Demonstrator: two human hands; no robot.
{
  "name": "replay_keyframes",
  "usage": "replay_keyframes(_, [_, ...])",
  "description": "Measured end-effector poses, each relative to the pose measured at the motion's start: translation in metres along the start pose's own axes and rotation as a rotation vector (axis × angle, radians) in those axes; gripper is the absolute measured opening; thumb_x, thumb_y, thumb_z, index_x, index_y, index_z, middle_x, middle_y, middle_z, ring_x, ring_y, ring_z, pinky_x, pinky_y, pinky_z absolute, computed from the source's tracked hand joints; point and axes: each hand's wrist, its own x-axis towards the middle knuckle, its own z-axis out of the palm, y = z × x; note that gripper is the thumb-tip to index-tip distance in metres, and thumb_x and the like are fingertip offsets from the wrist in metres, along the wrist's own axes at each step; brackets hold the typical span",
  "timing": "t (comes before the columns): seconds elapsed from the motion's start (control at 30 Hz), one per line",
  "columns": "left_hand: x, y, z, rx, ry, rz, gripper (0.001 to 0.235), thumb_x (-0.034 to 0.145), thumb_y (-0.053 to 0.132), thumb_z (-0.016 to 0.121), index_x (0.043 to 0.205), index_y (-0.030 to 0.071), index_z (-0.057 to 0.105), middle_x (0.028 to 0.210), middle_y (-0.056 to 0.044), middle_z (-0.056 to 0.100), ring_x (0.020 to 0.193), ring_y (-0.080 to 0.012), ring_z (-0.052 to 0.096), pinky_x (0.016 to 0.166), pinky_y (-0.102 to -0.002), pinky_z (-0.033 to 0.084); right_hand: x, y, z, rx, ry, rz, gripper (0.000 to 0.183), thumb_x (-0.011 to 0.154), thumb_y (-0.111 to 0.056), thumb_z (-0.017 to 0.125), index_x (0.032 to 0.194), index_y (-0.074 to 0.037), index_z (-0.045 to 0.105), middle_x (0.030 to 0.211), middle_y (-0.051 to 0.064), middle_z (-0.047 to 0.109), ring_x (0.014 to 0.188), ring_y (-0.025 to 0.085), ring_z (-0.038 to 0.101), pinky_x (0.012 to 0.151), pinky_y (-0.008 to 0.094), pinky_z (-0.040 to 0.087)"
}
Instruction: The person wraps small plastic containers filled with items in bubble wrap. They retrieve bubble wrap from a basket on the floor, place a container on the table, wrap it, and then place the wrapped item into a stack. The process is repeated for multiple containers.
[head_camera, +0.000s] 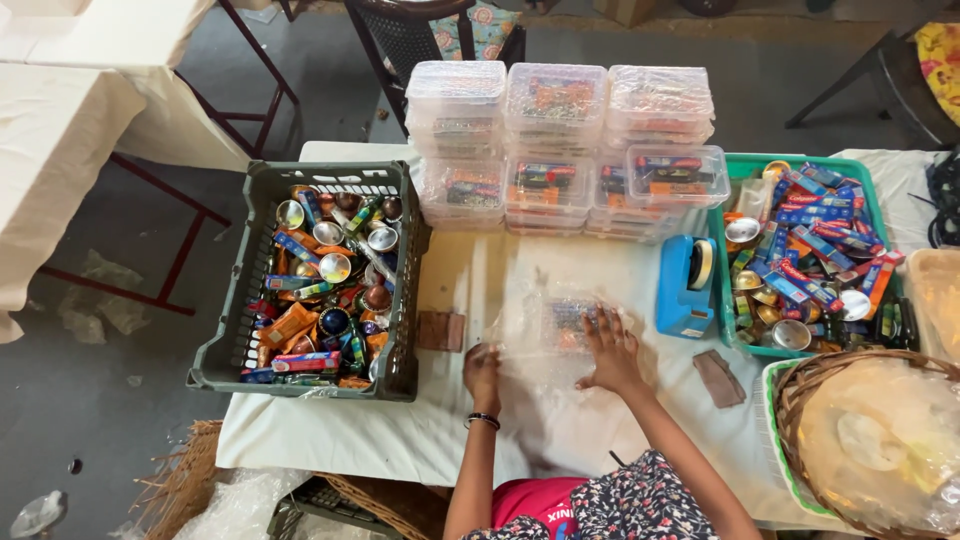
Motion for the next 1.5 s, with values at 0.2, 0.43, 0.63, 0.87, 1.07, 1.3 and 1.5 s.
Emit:
replay_keyframes(0.2, [-0.04,0.02,0.015,-0.004,0.205,0.001,0.062,0.094,0.036,0.073,0.143,0.004,0.052,0.114,-0.017,0.07,0.086,-0.0191,0.061,0.075,-0.034,0.052,0.004,0.006,0.005,-0.008,-0.031,0.004,0.157,0.039,-0.059,0.096,0.163,-0.032,0.005,0.173,0.007,-0.008,0.16,0.033,-0.006,0.12,0.058,0.018])
replay_keyframes(0.43, [-0.091,0.003,0.062,1.138,0.002,0.864,0.099,0.081,0.049,0.084,0.147,-0.008,0.036,0.153,-0.027,0.037,0.141,-0.0443,0.032,0.113,-0.055,0.025,0.027,0.039,0.044,0.227,-0.102,-0.036,0.105,0.085,-0.079,0.054,0.165,-0.031,0.006,0.174,0.005,-0.015,0.158,0.033,-0.017,0.119,0.061,0.005])
replay_keyframes(0.63, [-0.131,0.043,0.072,1.35,-0.57,0.974,0.079,0.073,0.032,0.076,0.145,0.015,0.05,0.141,-0.012,0.052,0.131,-0.0316,0.045,0.099,-0.053,0.032,0.041,0.056,0.076,0.175,-0.007,-0.048,0.07,0.101,-0.057,0.037,0.164,-0.037,0.014,0.174,0.0,-0.005,0.159,0.027,-0.005,0.116,0.058,0.015])
replay_keyframes(0.87, [-0.104,0.001,0.021,1.333,-0.707,0.955,0.031,0.091,0.003,0.055,0.119,0.014,0.064,0.109,-0.009,0.065,0.107,-0.0286,0.059,0.094,-0.044,0.044,0.038,0.037,0.013,0.027,0.338,-0.08,0.053,0.093,-0.041,0.056,0.145,-0.03,0.054,0.16,0.001,0.039,0.146,0.028,0.032,0.103,0.061,0.026])
replay_keyframes(1.07, [-0.111,0.011,0.015,1.256,-0.561,1.037,0.05,0.088,0.003,0.058,0.135,0.017,0.06,0.129,-0.011,0.059,0.119,-0.0329,0.055,0.099,-0.048,0.043,0.054,0.059,0.015,0.377,0.666,-0.079,0.046,0.093,-0.017,0.065,0.136,-0.032,0.063,0.147,-0.005,0.062,0.137,0.023,0.058,0.107,0.042,0.047])
replay_keyframes(1.3, [-0.081,0.03,0.054,1.365,-0.254,1.29,0.063,0.083,0.015,0.068,0.143,0.026,0.054,0.149,-0.01,0.043,0.137,-0.033,0.039,0.103,-0.054,0.034,0.08,0.091,0.059,0.552,0.709,0.228,0.085,0.066,-0.028,0.087,0.143,-0.016,0.054,0.139,0.016,0.054,0.129,0.038,0.051,0.106,0.048,0.044])
replay_keyframes(1.5, [-0.067,0.031,0.086,0.502,-0.234,0.629,0.068,0.091,0.028,0.073,0.148,0.015,0.038,0.155,-0.019,0.03,0.142,-0.0402,0.031,0.11,-0.054,0.029,-0.005,0.007,0.009,0.221,0.314,0.329,0.073,0.066,-0.036,0.087,0.135,-0.031,0.062,0.157,0.003,0.04,0.14,0.036,0.036,0.106,0.062,0.038])
